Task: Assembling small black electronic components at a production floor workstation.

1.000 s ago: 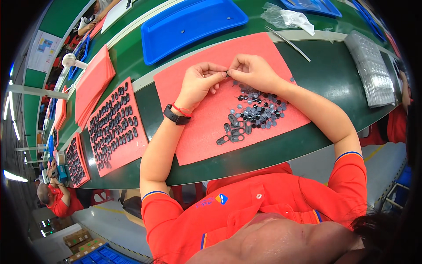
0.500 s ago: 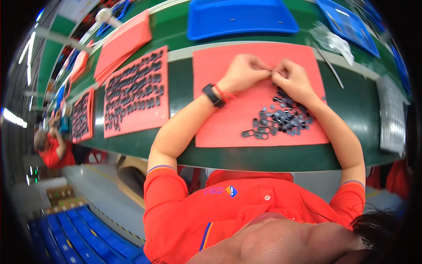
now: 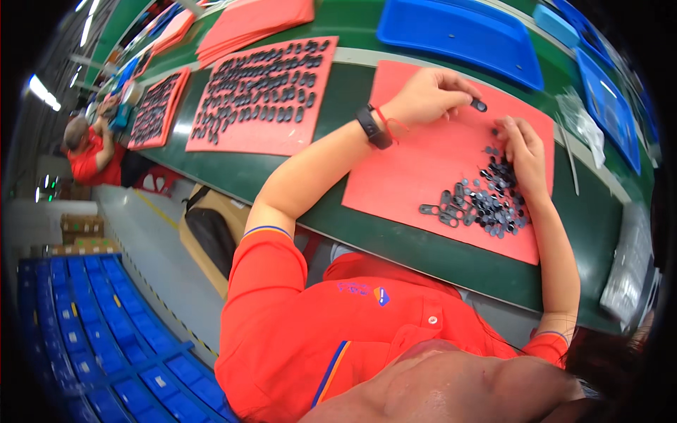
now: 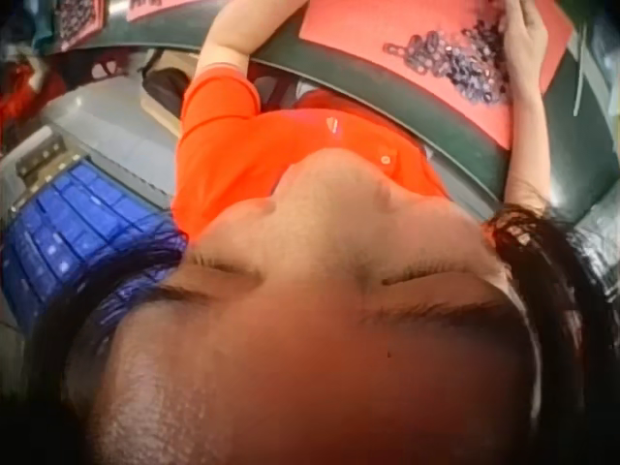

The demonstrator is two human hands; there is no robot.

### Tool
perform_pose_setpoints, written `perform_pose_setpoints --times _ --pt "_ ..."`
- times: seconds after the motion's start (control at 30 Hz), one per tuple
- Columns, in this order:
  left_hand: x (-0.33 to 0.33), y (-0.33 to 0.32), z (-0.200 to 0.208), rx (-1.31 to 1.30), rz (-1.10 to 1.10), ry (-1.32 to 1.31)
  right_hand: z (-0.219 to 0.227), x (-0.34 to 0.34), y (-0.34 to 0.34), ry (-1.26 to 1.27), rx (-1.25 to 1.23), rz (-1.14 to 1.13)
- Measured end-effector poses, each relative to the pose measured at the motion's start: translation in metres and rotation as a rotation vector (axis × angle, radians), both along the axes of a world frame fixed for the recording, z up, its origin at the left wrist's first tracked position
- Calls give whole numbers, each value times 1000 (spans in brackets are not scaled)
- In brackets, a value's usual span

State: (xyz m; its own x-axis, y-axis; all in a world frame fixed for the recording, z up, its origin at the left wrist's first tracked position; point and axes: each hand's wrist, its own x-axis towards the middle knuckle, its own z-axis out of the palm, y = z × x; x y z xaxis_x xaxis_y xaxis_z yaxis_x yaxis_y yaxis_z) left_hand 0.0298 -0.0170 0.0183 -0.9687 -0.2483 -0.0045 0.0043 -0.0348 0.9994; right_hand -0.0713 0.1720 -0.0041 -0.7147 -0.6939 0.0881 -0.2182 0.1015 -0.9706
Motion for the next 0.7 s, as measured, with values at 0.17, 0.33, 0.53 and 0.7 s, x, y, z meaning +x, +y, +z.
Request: perform_pose_setpoints --times 0.17,0.33,0.53,0.7 --pt "79 -60 50 -497 223 51 -4 -2 3 -18 14 19" --pt "192 -136 55 -1099 480 -42 -4 -2 1 14 30 33" --pt "259 -171 41 -1525 378 -519 -11 -6 3 94 9 82" --pt "266 -186 17 -1556 429 -566 -15 -8 2 122 18 85"
